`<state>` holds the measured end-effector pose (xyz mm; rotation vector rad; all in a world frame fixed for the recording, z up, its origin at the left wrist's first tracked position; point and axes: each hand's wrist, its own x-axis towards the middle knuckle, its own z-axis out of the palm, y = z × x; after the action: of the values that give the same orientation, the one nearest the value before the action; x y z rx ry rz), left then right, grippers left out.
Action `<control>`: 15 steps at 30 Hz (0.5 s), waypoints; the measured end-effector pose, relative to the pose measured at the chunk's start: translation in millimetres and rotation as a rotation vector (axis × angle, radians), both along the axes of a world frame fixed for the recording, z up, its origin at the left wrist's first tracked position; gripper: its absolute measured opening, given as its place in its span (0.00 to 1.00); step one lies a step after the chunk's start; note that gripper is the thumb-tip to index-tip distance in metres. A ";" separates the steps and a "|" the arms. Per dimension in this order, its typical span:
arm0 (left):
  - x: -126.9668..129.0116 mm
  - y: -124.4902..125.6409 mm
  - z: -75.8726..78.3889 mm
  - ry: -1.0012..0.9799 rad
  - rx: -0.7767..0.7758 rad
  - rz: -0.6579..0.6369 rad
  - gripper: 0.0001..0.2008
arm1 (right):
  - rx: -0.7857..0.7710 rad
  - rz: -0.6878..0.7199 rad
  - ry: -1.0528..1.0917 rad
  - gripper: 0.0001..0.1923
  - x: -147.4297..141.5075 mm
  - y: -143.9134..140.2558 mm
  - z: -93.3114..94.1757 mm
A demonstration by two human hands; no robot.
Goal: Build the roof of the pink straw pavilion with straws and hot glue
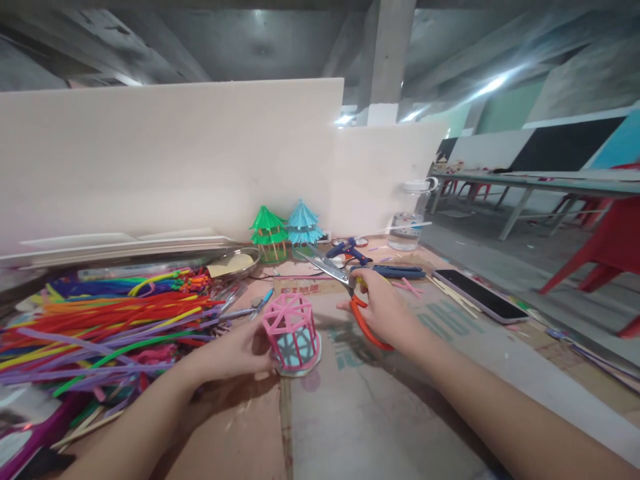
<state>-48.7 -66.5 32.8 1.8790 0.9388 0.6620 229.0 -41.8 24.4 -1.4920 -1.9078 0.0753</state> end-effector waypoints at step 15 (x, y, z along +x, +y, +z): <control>15.4 2.6 -3.0 -0.062 0.376 0.439 0.28 | -0.245 -0.021 -0.253 0.19 18.4 24.1 -23.9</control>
<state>-33.3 -63.9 29.7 1.9713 1.2694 1.2231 247.4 -17.7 0.5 -1.7539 -2.1447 0.1189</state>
